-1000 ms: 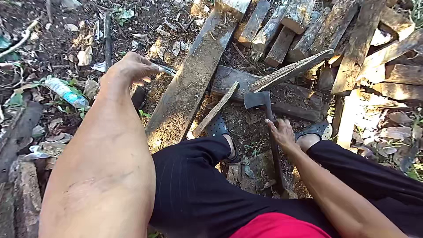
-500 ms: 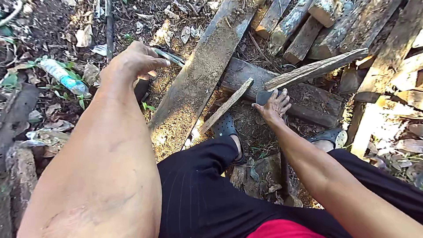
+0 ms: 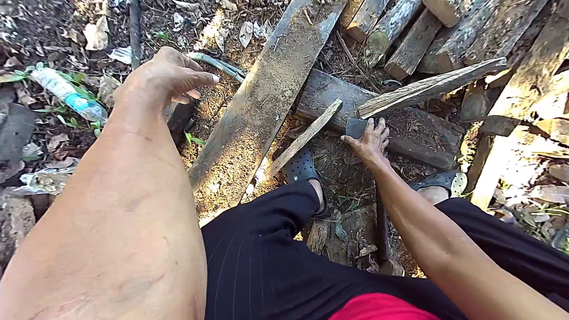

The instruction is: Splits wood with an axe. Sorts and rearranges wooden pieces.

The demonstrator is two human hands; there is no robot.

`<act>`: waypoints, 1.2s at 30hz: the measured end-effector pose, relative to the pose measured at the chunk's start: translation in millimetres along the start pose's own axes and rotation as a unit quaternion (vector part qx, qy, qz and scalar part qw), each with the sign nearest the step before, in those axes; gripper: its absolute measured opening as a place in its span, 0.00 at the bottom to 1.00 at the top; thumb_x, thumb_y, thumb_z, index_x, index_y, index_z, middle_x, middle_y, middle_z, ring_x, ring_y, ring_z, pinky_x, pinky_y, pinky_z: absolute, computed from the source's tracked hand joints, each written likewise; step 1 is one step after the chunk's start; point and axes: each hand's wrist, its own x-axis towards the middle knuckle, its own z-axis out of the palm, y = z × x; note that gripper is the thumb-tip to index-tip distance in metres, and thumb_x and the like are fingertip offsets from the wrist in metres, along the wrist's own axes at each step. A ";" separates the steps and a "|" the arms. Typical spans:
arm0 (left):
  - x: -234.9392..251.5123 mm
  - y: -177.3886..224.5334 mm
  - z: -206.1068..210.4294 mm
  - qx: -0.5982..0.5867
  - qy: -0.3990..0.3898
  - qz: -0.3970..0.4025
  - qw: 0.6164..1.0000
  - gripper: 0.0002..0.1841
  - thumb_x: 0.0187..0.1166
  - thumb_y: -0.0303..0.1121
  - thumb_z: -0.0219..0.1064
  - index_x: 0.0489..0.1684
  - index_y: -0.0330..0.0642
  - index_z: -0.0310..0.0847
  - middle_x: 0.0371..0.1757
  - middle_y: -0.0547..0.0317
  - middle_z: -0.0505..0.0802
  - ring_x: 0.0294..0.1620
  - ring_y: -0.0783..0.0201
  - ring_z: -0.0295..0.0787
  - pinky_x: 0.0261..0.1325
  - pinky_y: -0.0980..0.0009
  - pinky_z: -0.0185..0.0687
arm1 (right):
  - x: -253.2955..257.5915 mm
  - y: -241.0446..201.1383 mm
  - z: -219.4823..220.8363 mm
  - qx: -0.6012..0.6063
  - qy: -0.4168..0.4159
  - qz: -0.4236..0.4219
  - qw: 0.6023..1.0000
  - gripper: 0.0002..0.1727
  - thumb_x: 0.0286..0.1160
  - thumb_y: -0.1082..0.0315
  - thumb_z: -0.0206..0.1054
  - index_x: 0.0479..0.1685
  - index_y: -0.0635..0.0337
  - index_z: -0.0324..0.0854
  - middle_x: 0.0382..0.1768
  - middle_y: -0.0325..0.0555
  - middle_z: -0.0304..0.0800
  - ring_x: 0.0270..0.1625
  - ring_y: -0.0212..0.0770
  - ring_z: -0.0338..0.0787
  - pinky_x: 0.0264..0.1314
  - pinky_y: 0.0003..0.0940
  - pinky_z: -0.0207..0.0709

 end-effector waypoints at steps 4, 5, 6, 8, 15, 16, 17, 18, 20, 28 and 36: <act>-1.7 1.0 -0.2 -0.006 -0.002 -0.005 1.000 0.27 0.76 0.48 0.76 0.70 0.43 0.82 0.66 0.43 0.89 0.60 0.46 0.90 0.61 0.44 0.85 | 1.6 4.6 -8.5 0.041 -0.005 -0.017 0.999 0.55 0.62 0.35 0.77 0.89 0.58 0.64 0.93 0.66 0.44 0.90 0.75 0.51 0.82 0.79 0.53; -2.2 1.0 -0.4 -0.007 -0.001 -0.005 1.000 0.28 0.76 0.48 0.76 0.71 0.43 0.81 0.66 0.42 0.88 0.60 0.46 0.89 0.61 0.44 0.85 | 1.7 4.3 -9.5 0.047 -0.004 -0.014 0.999 0.54 0.62 0.35 0.76 0.88 0.57 0.66 0.93 0.66 0.45 0.90 0.74 0.52 0.81 0.79 0.52; -3.1 1.6 -0.6 -0.009 -0.001 -0.006 1.000 0.28 0.76 0.48 0.76 0.71 0.42 0.80 0.67 0.42 0.87 0.61 0.45 0.89 0.61 0.43 0.84 | 0.8 2.9 -9.6 0.044 -0.002 -0.010 0.999 0.55 0.61 0.33 0.77 0.88 0.56 0.66 0.93 0.65 0.45 0.90 0.74 0.51 0.80 0.81 0.51; -3.1 3.4 -0.7 -0.012 -0.006 -0.004 1.000 0.28 0.77 0.47 0.76 0.72 0.42 0.79 0.69 0.41 0.87 0.63 0.44 0.88 0.62 0.41 0.84 | -2.7 -1.4 -6.5 0.019 0.009 -0.006 1.000 0.63 0.53 0.27 0.77 0.90 0.57 0.62 0.93 0.65 0.44 0.90 0.75 0.50 0.80 0.85 0.45; -3.0 1.1 -1.6 -0.012 -0.013 0.006 1.000 0.28 0.79 0.46 0.75 0.72 0.38 0.79 0.66 0.36 0.88 0.61 0.39 0.88 0.62 0.36 0.83 | -0.1 -3.6 -3.8 0.011 0.008 0.005 1.000 0.61 0.53 0.30 0.79 0.89 0.55 0.63 0.93 0.65 0.45 0.90 0.76 0.51 0.80 0.86 0.42; -1.7 -1.8 -1.9 -0.014 -0.015 0.007 1.000 0.28 0.79 0.45 0.75 0.72 0.37 0.79 0.66 0.34 0.88 0.61 0.37 0.88 0.63 0.35 0.82 | 0.9 0.7 -8.3 0.036 0.007 -0.002 0.999 0.56 0.57 0.30 0.78 0.87 0.54 0.67 0.92 0.63 0.49 0.90 0.74 0.53 0.81 0.85 0.43; -0.1 -4.5 -2.4 -0.016 -0.015 0.010 1.000 0.28 0.79 0.45 0.75 0.71 0.37 0.79 0.64 0.34 0.88 0.61 0.36 0.88 0.62 0.34 0.81 | 2.8 5.5 -13.7 0.075 0.021 -0.005 0.997 0.51 0.60 0.30 0.75 0.82 0.54 0.73 0.90 0.61 0.56 0.89 0.70 0.58 0.81 0.81 0.47; 1.3 -6.4 -3.2 -0.017 -0.015 0.013 1.000 0.27 0.79 0.45 0.75 0.70 0.36 0.80 0.63 0.33 0.89 0.59 0.36 0.88 0.61 0.34 0.81 | 6.5 10.6 -19.3 0.122 0.049 -0.005 0.991 0.48 0.64 0.30 0.73 0.78 0.57 0.77 0.87 0.61 0.64 0.87 0.66 0.64 0.82 0.76 0.54; 2.4 -7.2 -4.6 -0.022 -0.011 0.011 1.000 0.27 0.79 0.45 0.75 0.70 0.37 0.80 0.61 0.34 0.89 0.59 0.37 0.88 0.61 0.34 0.81 | 18.9 17.0 -33.6 0.230 0.120 0.030 0.965 0.49 0.68 0.31 0.70 0.77 0.65 0.75 0.81 0.65 0.71 0.84 0.63 0.70 0.84 0.65 0.63; 8.4 -13.9 -1.5 -0.007 -0.011 -0.022 1.000 0.28 0.78 0.45 0.76 0.74 0.41 0.79 0.61 0.40 0.92 0.53 0.46 0.92 0.55 0.44 0.85 | 109.3 30.8 -56.5 0.574 0.135 0.280 0.758 0.56 0.58 0.52 0.86 0.87 0.62 0.55 0.76 0.68 0.73 0.72 0.64 0.80 0.64 0.65 0.82; 11.5 34.1 -6.3 0.007 -0.007 0.110 0.994 0.30 0.74 0.42 0.79 0.73 0.36 0.80 0.61 0.40 0.92 0.56 0.47 0.93 0.63 0.45 0.87 | 67.0 15.4 -81.8 0.628 0.180 0.028 0.757 0.29 0.65 0.60 0.83 0.66 0.58 0.82 0.55 0.50 0.92 0.54 0.46 0.92 0.56 0.51 0.88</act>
